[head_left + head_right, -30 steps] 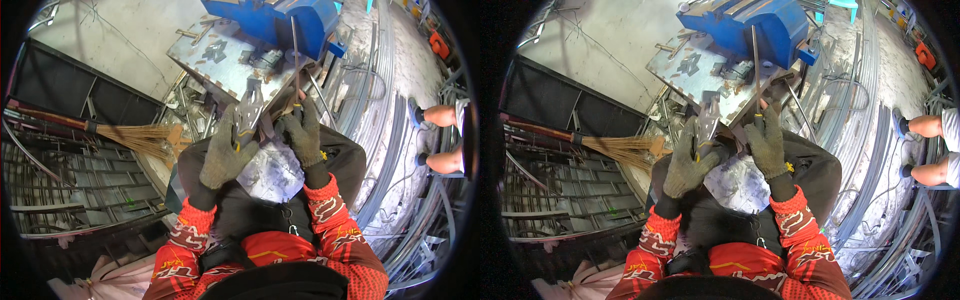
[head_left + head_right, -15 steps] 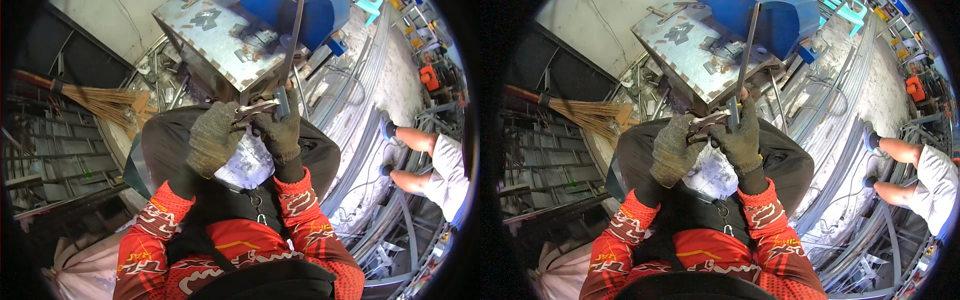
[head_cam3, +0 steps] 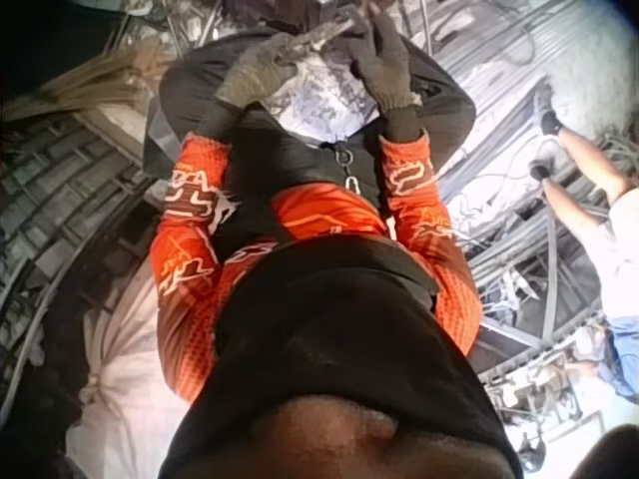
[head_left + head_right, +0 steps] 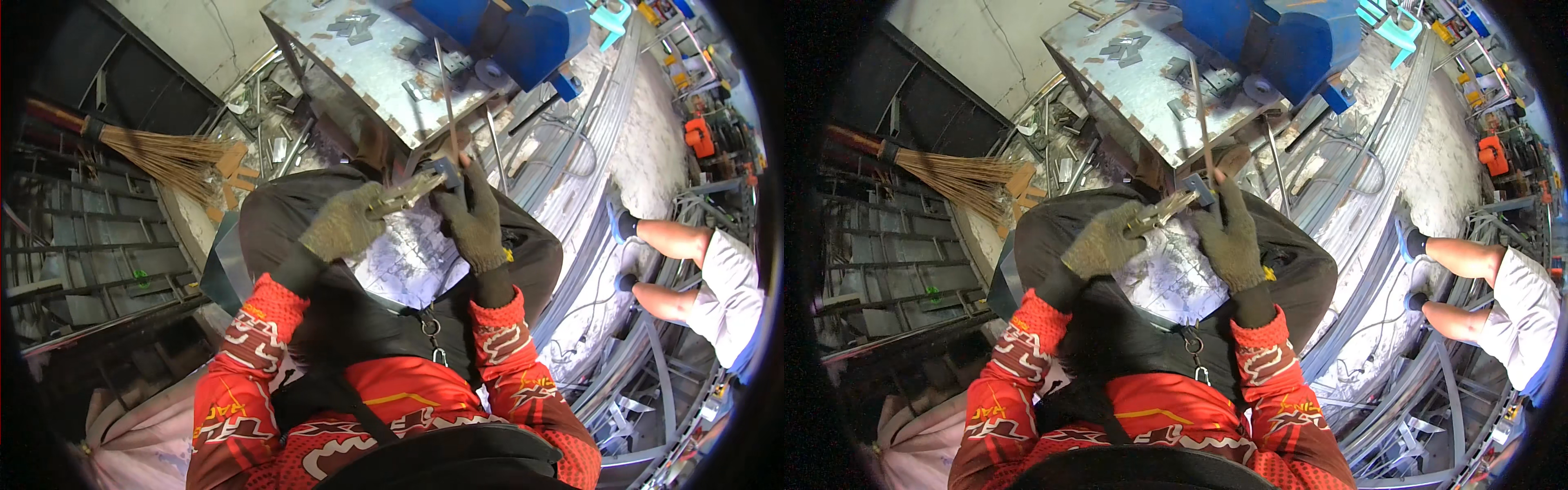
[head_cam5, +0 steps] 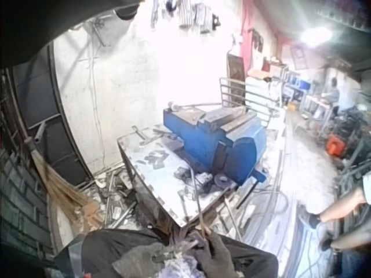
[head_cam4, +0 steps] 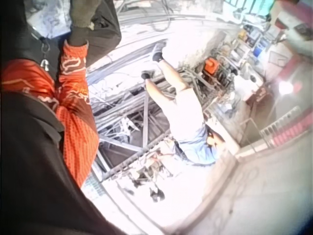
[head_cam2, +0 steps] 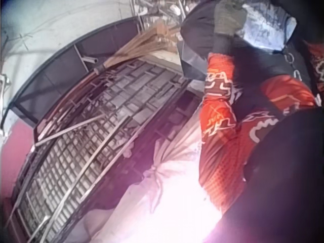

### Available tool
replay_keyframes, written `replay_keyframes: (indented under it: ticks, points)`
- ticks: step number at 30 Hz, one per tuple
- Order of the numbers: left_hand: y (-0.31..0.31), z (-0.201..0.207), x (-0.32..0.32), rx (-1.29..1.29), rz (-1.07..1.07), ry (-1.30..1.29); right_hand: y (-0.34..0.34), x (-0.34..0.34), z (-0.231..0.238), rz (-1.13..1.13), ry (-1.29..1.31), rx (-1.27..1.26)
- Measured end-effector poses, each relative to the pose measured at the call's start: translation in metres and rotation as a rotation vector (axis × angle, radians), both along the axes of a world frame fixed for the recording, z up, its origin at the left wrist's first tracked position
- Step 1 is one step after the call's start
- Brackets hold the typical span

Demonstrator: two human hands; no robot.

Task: Tightening metal fittings onto a rod using a wrench and locking pliers, and measuring with a caliper.

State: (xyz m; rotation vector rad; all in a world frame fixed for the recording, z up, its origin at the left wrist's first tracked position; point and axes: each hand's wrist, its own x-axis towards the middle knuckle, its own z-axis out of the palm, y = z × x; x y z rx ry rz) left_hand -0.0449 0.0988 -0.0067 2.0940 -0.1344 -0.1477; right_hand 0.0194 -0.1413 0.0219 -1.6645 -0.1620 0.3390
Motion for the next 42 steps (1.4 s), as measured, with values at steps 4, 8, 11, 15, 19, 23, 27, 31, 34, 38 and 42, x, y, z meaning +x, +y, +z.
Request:
replay_keyframes:
  ticks: [4, 8, 11, 15, 19, 23, 27, 31, 34, 38, 42]
  points:
    - [0.029, 0.024, 0.029, 0.457, 0.053, 0.131, -0.036, -0.019, -0.041, -0.067, -0.097, -0.182]
    - [0.055, 0.036, 0.041, 0.587, 0.044, 0.107, -0.033, -0.035, -0.045, -0.104, -0.137, -0.185]
    - [0.065, 0.037, 0.044, 0.580, 0.030, 0.159, -0.026, -0.029, -0.044, -0.023, -0.307, -0.298]
    - [0.055, 0.038, 0.044, 0.632, 0.061, 0.166, -0.019, -0.033, -0.038, 0.038, -0.264, -0.324]
    - [0.046, 0.035, 0.047, 0.626, 0.118, 0.169, -0.019, -0.037, -0.033, 0.049, -0.347, -0.409]
    - [0.049, 0.028, 0.046, 0.598, 0.146, 0.157, -0.011, -0.042, -0.041, 0.023, -0.537, -0.460]
    - [0.049, 0.033, 0.048, 0.621, 0.141, 0.196, -0.007, -0.044, -0.054, 0.062, -0.669, -0.585]
    - [0.046, 0.040, 0.053, 0.599, 0.115, 0.232, 0.008, -0.019, -0.058, 0.061, -0.688, -0.771]
    - [0.051, 0.038, 0.055, 0.595, 0.107, 0.235, 0.038, 0.018, -0.051, 0.021, -0.715, -0.753]
    - [0.065, 0.021, 0.050, 0.575, 0.093, 0.232, 0.038, -0.013, -0.056, 0.046, -0.547, -0.688]
    - [0.056, 0.010, 0.056, 0.528, 0.068, 0.105, -0.008, -0.063, -0.066, 0.047, -0.576, -0.642]
